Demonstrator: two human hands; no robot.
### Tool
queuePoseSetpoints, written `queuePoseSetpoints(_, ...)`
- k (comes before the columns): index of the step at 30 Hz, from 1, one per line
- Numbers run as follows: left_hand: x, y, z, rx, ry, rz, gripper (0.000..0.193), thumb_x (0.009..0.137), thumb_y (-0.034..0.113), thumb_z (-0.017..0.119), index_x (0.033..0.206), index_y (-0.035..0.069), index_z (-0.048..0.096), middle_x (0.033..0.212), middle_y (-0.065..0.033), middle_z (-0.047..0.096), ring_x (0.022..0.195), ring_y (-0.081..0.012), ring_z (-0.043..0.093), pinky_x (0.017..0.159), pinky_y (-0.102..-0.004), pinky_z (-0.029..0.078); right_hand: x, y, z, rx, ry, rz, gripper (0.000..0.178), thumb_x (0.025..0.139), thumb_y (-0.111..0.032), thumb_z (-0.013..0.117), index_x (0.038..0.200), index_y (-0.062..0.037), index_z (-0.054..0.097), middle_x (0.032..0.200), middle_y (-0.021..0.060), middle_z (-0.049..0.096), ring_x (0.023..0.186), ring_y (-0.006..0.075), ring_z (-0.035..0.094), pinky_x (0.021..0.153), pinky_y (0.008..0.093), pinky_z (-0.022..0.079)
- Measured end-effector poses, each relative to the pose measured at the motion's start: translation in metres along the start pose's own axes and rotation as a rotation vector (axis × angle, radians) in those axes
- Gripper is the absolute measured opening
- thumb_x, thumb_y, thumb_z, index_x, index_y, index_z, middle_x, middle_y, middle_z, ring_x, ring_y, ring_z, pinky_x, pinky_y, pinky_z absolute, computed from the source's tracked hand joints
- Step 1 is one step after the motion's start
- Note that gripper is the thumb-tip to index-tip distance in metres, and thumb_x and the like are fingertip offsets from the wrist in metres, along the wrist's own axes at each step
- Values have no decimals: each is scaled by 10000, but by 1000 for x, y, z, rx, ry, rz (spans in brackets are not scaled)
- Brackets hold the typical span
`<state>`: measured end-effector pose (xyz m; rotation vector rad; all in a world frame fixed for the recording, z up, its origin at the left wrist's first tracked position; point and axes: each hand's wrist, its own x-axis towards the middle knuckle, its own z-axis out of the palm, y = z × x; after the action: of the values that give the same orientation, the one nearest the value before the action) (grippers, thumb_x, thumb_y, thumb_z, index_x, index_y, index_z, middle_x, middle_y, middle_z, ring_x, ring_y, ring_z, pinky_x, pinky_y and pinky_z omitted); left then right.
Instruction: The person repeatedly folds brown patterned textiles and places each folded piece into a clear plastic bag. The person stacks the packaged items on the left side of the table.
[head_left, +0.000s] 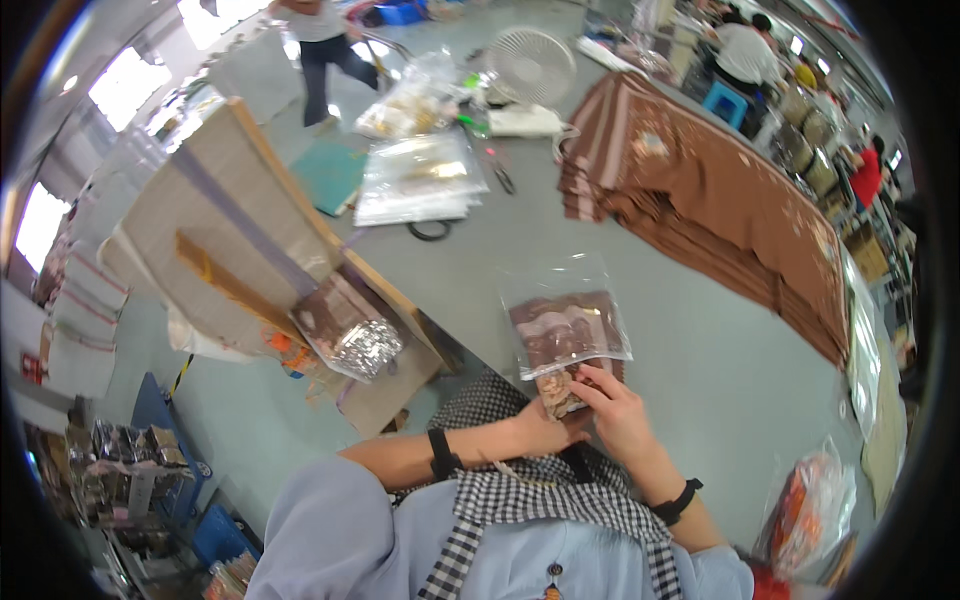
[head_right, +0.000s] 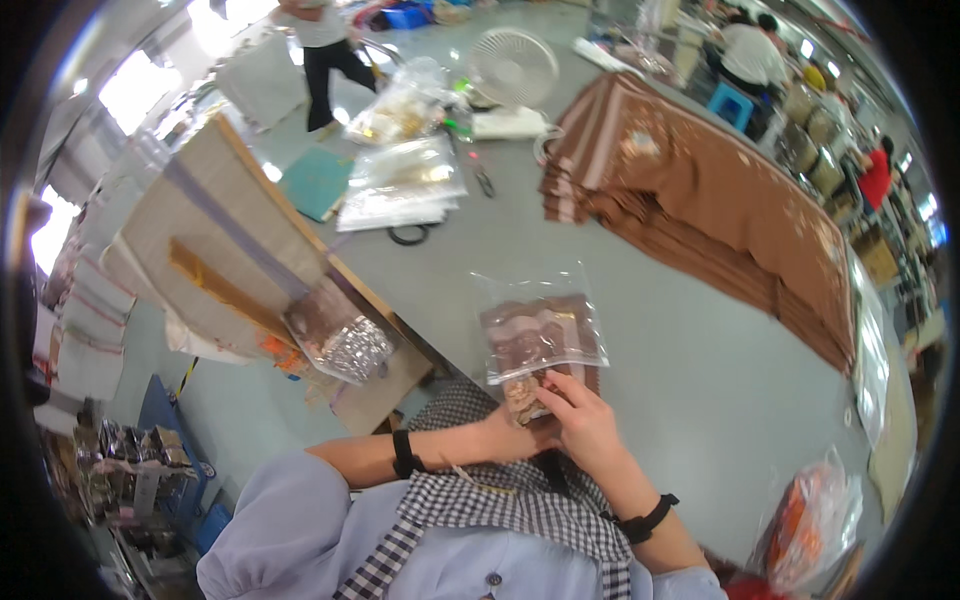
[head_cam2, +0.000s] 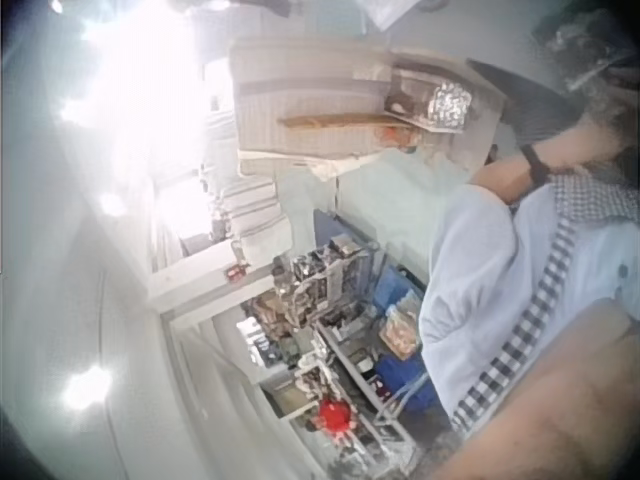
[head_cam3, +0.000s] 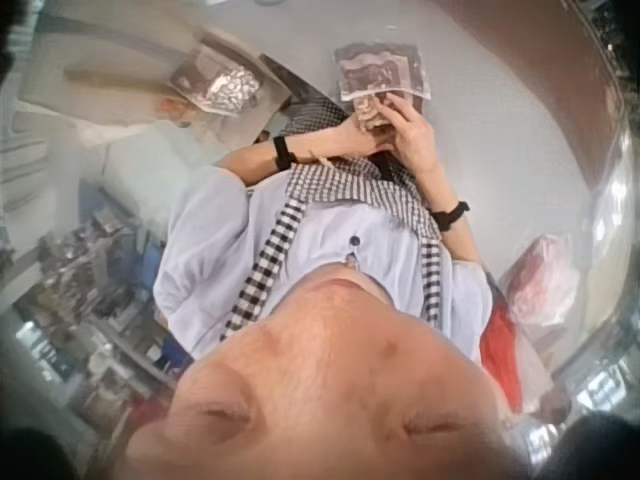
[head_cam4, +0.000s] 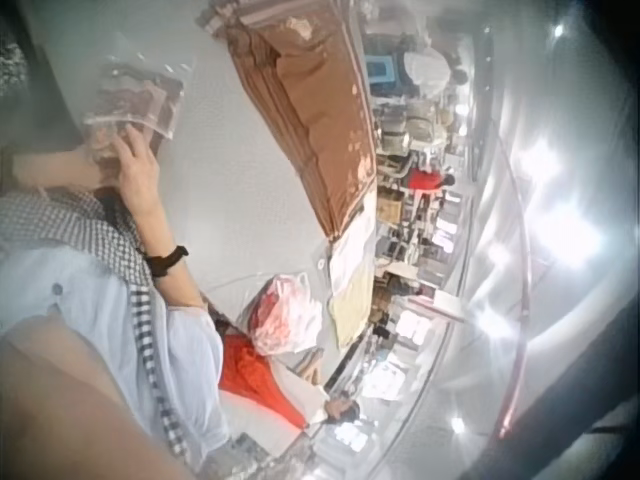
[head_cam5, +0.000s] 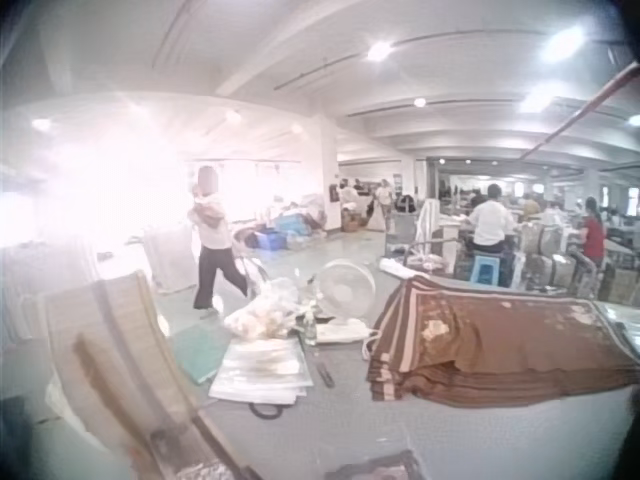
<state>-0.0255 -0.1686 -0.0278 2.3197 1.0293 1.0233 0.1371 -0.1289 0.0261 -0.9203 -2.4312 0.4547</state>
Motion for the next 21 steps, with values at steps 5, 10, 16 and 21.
queuePoseSetpoints(5,0,-9,15,172,-335,-129,448,852,402,641,1104,33,611,1147,-153,592,1193,-318,470,1024,-480,335,16,2,15,-25,147,-111,406,733,-22,580,1122,-106,663,1218,84,605,1155,313,568,881,342,520)
queuePoseSetpoints(10,16,8,-33,160,-503,4,576,846,438,628,1224,7,568,1309,-227,494,1291,-373,394,1120,-543,199,46,23,40,-242,-126,26,560,787,-125,597,1340,-174,521,1420,103,444,1316,371,400,1065,528,335)
queuePoseSetpoints(16,78,-56,-114,-320,-406,-306,411,918,355,573,1254,120,606,1287,-153,579,1201,-305,545,1076,-457,348,26,16,49,-423,-342,43,593,893,-466,559,1438,-291,407,1548,50,264,1419,451,176,1029,746,163)
queuePoseSetpoints(21,86,-112,-90,414,-464,-252,692,941,580,397,1489,166,314,1567,-149,208,1463,-348,113,1113,-638,120,36,5,45,-449,-350,-3,656,883,-553,521,1455,-258,391,1537,74,296,1428,431,171,1087,667,176)
